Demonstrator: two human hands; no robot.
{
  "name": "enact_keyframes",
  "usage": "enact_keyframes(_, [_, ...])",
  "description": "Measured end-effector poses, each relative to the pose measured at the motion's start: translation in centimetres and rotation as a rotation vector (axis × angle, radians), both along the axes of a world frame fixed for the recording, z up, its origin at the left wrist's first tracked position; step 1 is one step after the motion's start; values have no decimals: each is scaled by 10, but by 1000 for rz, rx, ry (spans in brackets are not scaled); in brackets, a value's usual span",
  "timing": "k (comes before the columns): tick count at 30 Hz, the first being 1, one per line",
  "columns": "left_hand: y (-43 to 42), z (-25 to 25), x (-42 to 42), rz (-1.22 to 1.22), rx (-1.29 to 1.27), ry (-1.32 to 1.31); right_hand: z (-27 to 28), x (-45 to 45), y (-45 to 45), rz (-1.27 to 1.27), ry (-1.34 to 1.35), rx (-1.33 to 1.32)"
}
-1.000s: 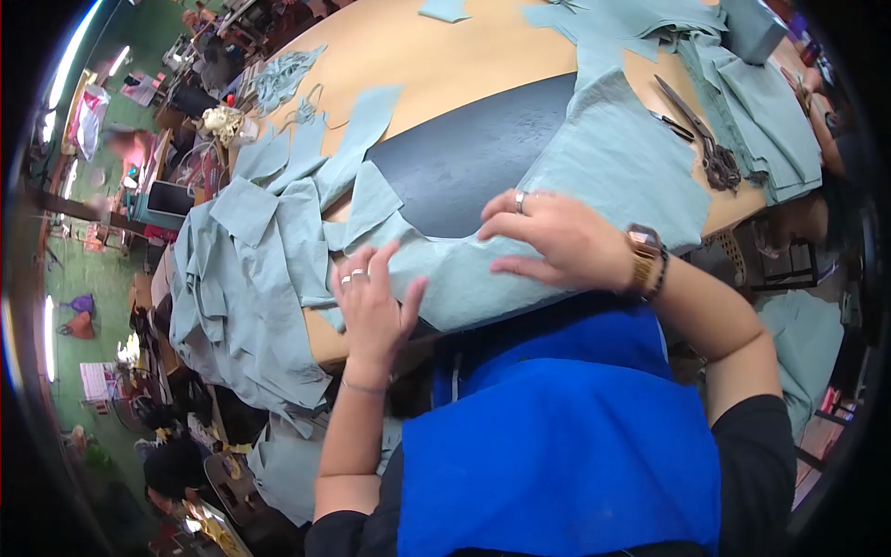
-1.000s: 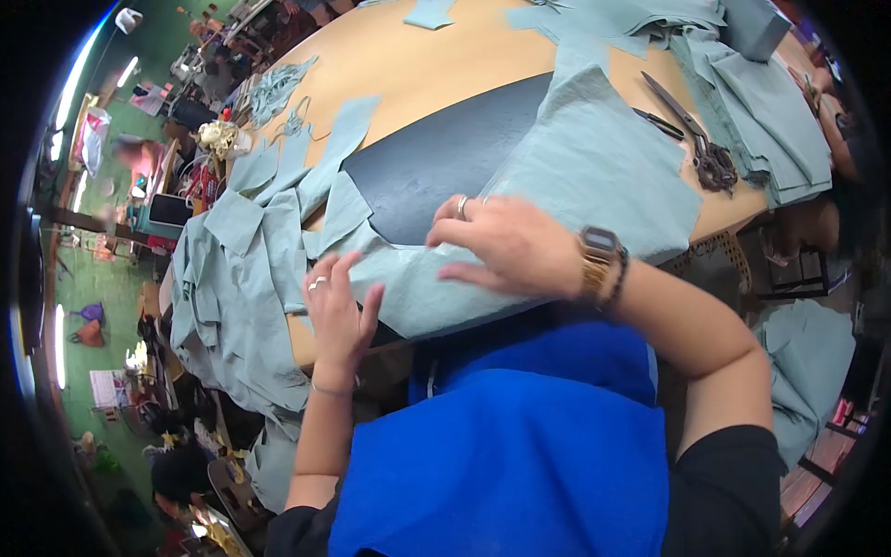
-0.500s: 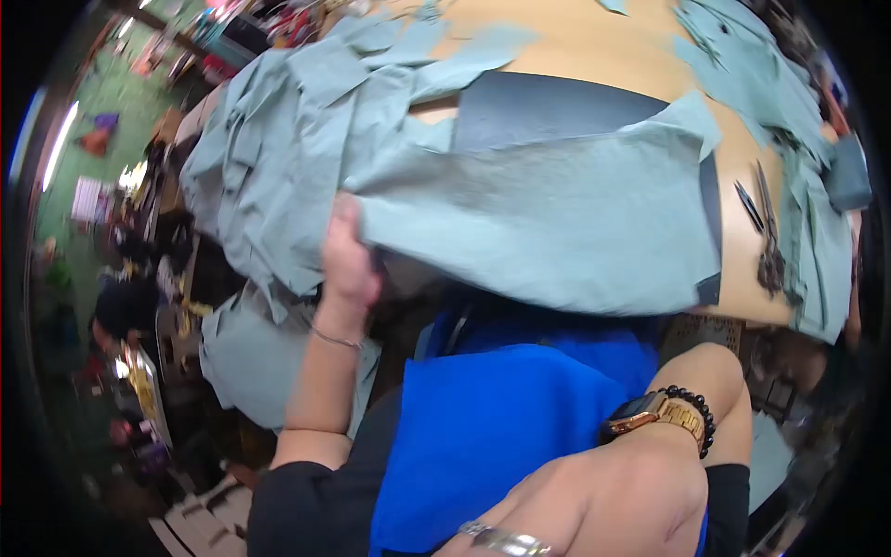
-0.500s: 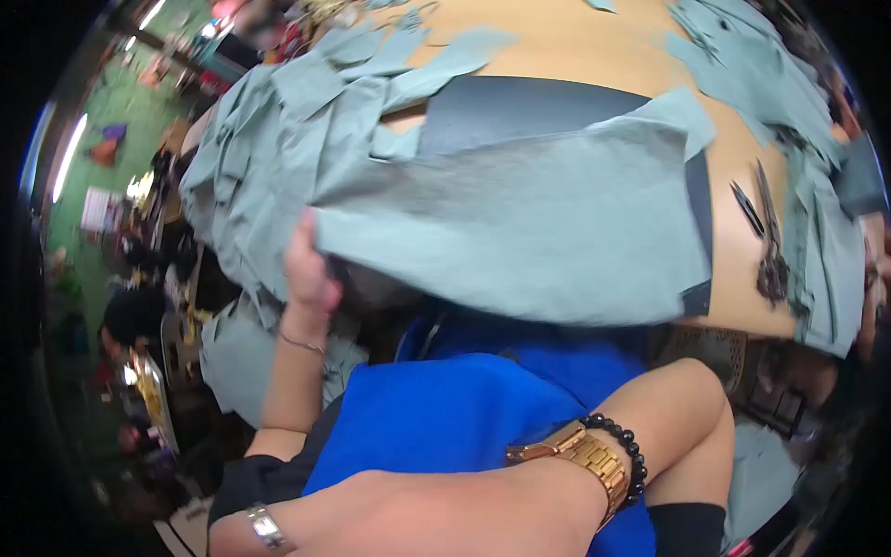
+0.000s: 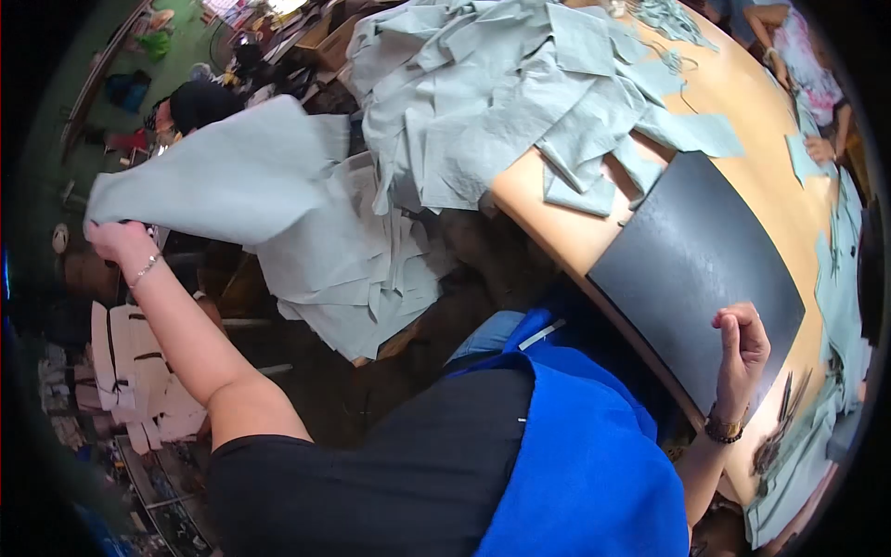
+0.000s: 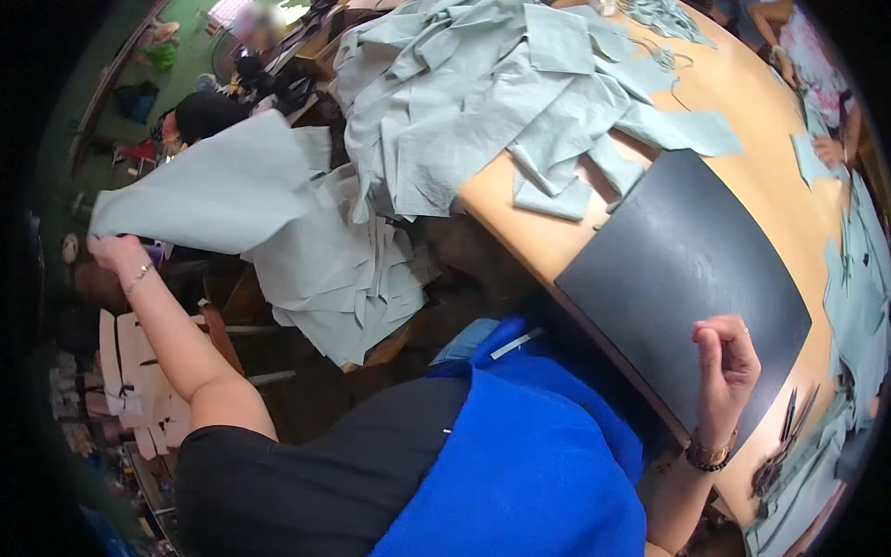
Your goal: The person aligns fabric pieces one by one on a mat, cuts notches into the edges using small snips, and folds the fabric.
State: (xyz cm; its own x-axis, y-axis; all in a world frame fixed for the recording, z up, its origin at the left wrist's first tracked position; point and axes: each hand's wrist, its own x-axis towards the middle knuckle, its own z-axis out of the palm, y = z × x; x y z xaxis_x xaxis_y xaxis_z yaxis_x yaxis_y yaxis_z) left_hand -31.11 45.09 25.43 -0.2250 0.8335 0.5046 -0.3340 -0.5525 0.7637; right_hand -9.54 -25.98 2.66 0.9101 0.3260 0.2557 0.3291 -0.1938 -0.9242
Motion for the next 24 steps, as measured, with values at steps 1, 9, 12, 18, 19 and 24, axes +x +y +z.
enact_keyframes(1, [-9, 11, 2, 73, 119, 36, -18, 5, -15, -64, 32, -9])
enact_keyframes(9, [33, -191, 117, -51, 500, 988, -49, 11, -50, -332, -12, -265])
enact_keyframes(12, [-5, -342, 125, -561, -32, 1533, -51, 7, -58, -395, -72, -317])
enact_keyframes(18, [-34, -445, 157, -257, -218, 889, -60, -1, -76, -512, -61, -234])
enact_keyframes(19, [-48, -431, 177, -170, -128, 623, -63, 1, -77, -514, -96, -224])
enact_keyframes(24, [-154, -283, 288, -411, 547, 713, -58, 3, -70, -513, -95, -268])
